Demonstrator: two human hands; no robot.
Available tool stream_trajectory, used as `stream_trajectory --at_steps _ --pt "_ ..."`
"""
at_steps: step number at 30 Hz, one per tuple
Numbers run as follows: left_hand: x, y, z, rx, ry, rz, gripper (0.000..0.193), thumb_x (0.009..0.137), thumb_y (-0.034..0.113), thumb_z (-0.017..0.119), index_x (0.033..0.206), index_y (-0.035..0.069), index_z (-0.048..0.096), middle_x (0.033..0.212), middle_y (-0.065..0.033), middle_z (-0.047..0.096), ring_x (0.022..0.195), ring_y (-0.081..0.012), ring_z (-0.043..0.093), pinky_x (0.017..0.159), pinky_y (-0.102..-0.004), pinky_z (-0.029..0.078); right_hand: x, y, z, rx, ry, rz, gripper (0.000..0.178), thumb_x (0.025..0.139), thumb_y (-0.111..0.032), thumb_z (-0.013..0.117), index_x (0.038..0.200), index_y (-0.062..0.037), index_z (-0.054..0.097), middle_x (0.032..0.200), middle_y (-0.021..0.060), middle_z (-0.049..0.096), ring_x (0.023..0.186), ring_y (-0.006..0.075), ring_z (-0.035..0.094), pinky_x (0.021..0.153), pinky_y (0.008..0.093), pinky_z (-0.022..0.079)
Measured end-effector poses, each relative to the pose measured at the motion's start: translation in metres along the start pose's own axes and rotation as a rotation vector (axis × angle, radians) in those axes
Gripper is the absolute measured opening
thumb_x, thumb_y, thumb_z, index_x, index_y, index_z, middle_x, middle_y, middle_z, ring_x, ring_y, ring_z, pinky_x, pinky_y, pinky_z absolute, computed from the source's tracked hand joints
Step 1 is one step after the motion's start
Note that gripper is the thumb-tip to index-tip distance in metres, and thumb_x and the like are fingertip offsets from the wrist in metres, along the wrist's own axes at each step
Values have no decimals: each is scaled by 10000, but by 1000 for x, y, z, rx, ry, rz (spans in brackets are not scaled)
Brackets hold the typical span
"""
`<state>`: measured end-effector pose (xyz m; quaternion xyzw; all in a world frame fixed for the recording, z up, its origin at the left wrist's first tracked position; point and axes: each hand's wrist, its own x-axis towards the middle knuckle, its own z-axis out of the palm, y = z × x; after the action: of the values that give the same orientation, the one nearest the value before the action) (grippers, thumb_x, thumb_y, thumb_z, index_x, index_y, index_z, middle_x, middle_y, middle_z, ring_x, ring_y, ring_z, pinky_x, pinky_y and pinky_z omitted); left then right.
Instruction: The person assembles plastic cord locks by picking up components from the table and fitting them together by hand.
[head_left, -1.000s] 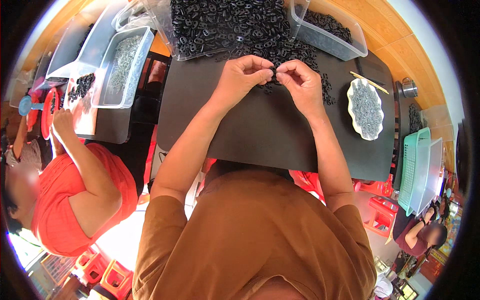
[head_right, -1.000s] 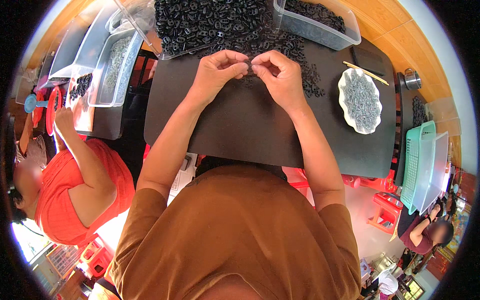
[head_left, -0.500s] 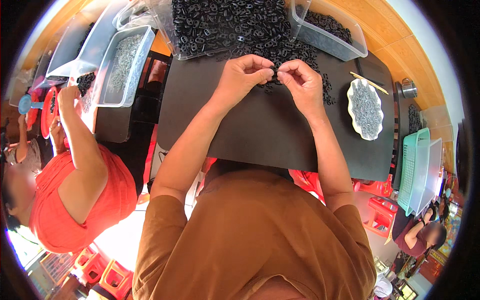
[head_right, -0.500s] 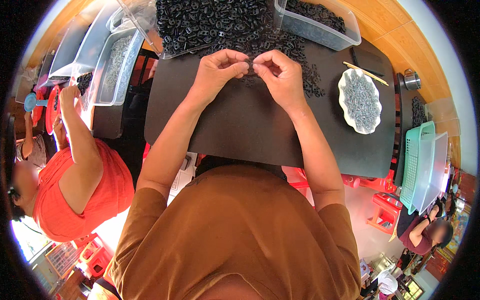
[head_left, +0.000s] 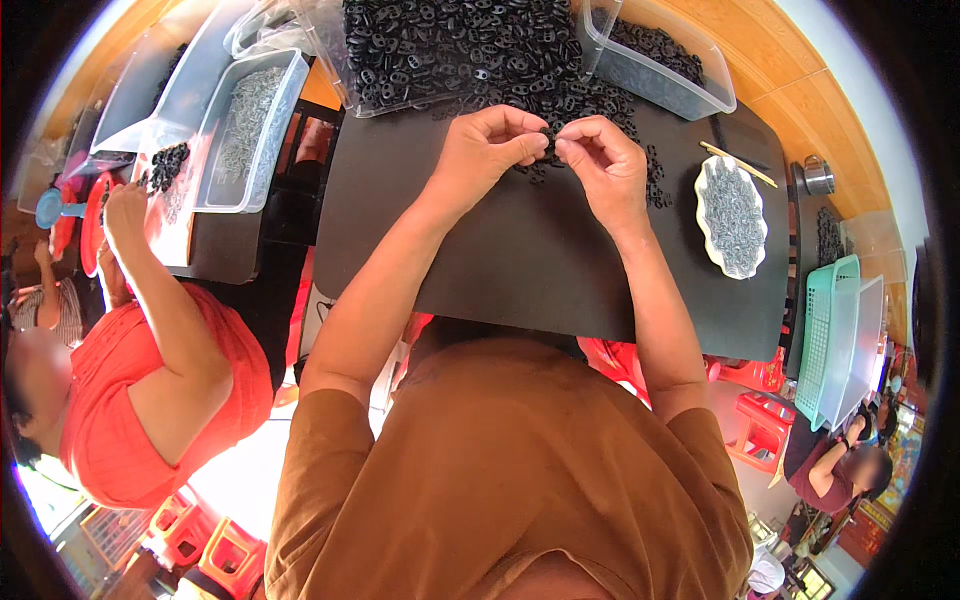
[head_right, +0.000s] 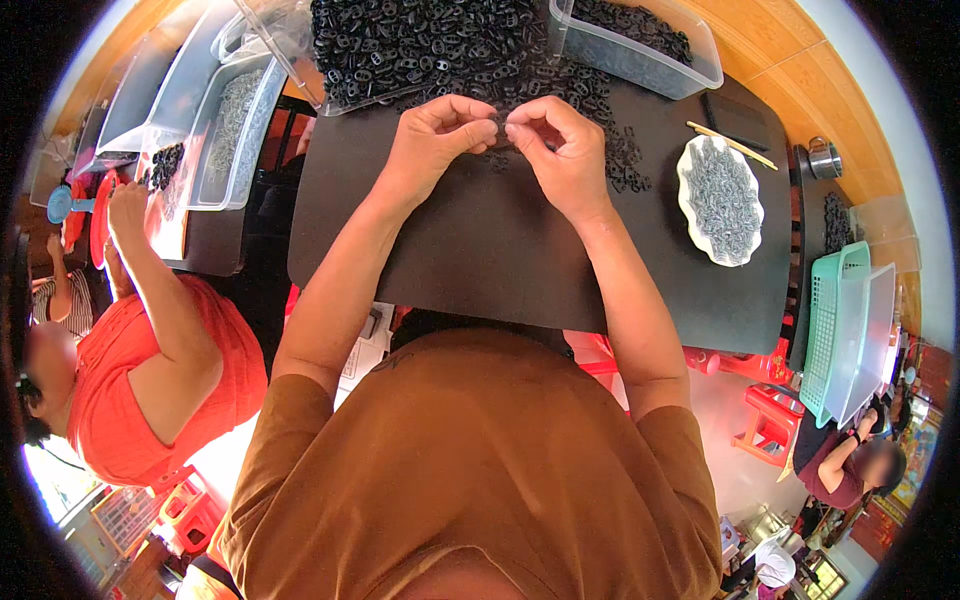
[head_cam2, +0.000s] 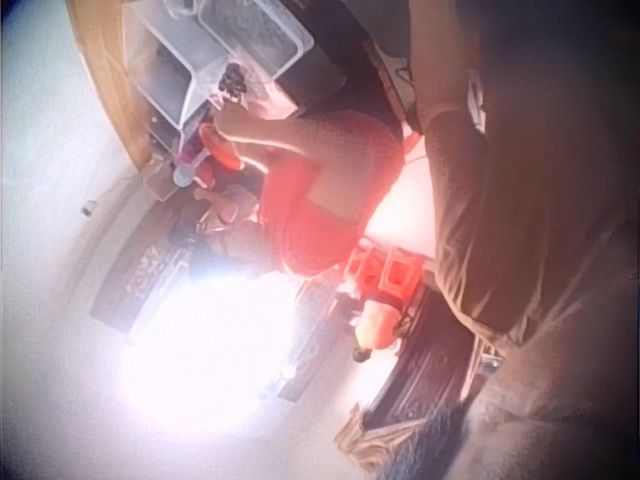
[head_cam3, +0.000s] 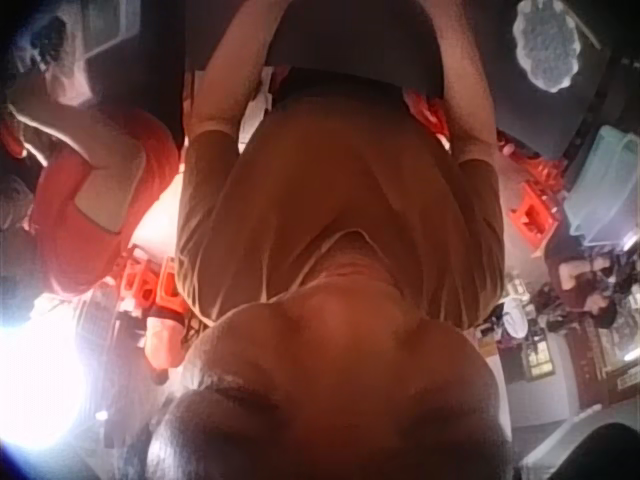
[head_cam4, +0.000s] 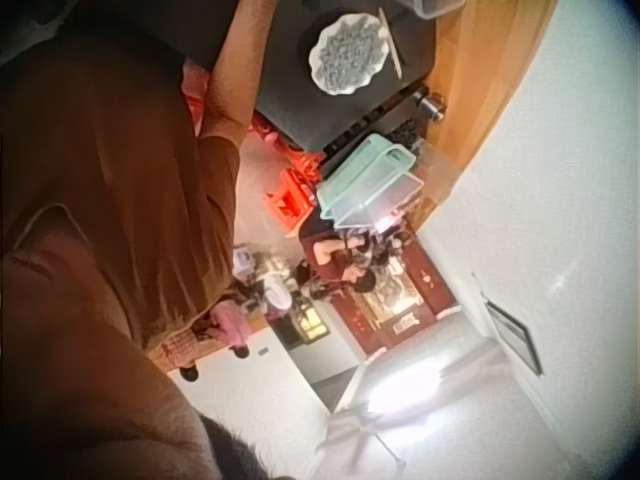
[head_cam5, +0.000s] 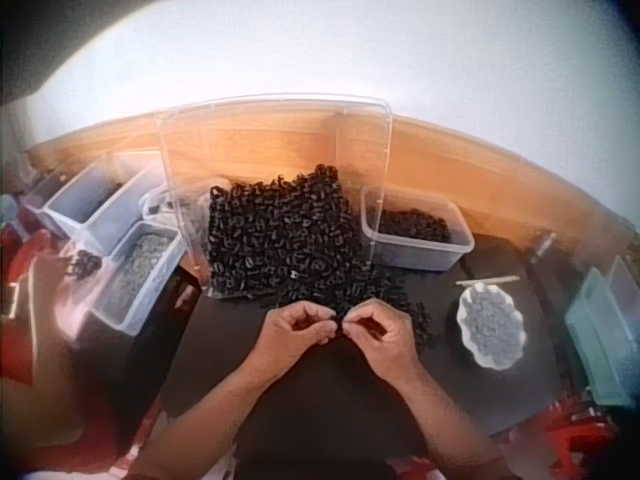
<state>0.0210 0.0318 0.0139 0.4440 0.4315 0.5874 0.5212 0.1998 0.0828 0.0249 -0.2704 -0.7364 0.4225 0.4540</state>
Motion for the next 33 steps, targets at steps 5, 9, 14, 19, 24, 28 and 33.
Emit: stream_trajectory --at_steps 5,9,14,19,24,28,33 --pt "0 0 1 -19 13 -3 128 884 40 700 1005 7 678 869 -38 688 765 -86 627 716 -215 513 -1 0 0 132 -6 69 61 879 23 668 912 -18 638 865 10 661 794 67 624 704 218 511" --pt "0 1 1 -22 -1 15 129 884 40 700 1008 8 680 856 -35 687 772 -84 627 716 -213 511 -2 0 0 155 -9 86 68 883 19 667 930 -17 634 868 8 660 803 68 623 722 217 511" --pt "-1 2 1 -9 -7 13 127 883 39 699 1005 8 682 859 -35 690 775 -81 625 715 -211 507 -1 1 -1 98 -17 63 66 874 26 671 914 -15 636 865 10 662 793 70 626 717 223 518" --pt "-2 3 3 73 8 17 124 876 36 703 996 6 686 867 -29 696 769 -74 624 715 -208 508 -1 -5 2 -33 10 -10 86 843 50 676 890 -13 642 837 26 665 771 90 641 704 234 527" --pt "-3 -1 3 97 -3 23 112 867 39 706 968 -9 693 838 -43 700 741 -72 631 681 -217 526 -2 -12 4 -215 -12 -82 119 802 81 668 871 -11 638 817 54 663 743 120 653 685 250 533" --pt "-2 -2 2 205 -41 0 107 868 45 710 957 -12 697 836 -47 701 735 -79 634 676 -224 532 -1 -11 1 -242 -46 -34 115 801 81 665 863 -11 633 818 60 663 736 122 651 673 247 528" --pt "1 -7 0 -17 -4 -43 116 875 47 712 985 16 692 855 -36 695 761 -91 643 708 -219 529 2 -8 -3 106 -37 220 90 854 23 680 922 -21 640 838 9 663 755 76 622 682 225 519"
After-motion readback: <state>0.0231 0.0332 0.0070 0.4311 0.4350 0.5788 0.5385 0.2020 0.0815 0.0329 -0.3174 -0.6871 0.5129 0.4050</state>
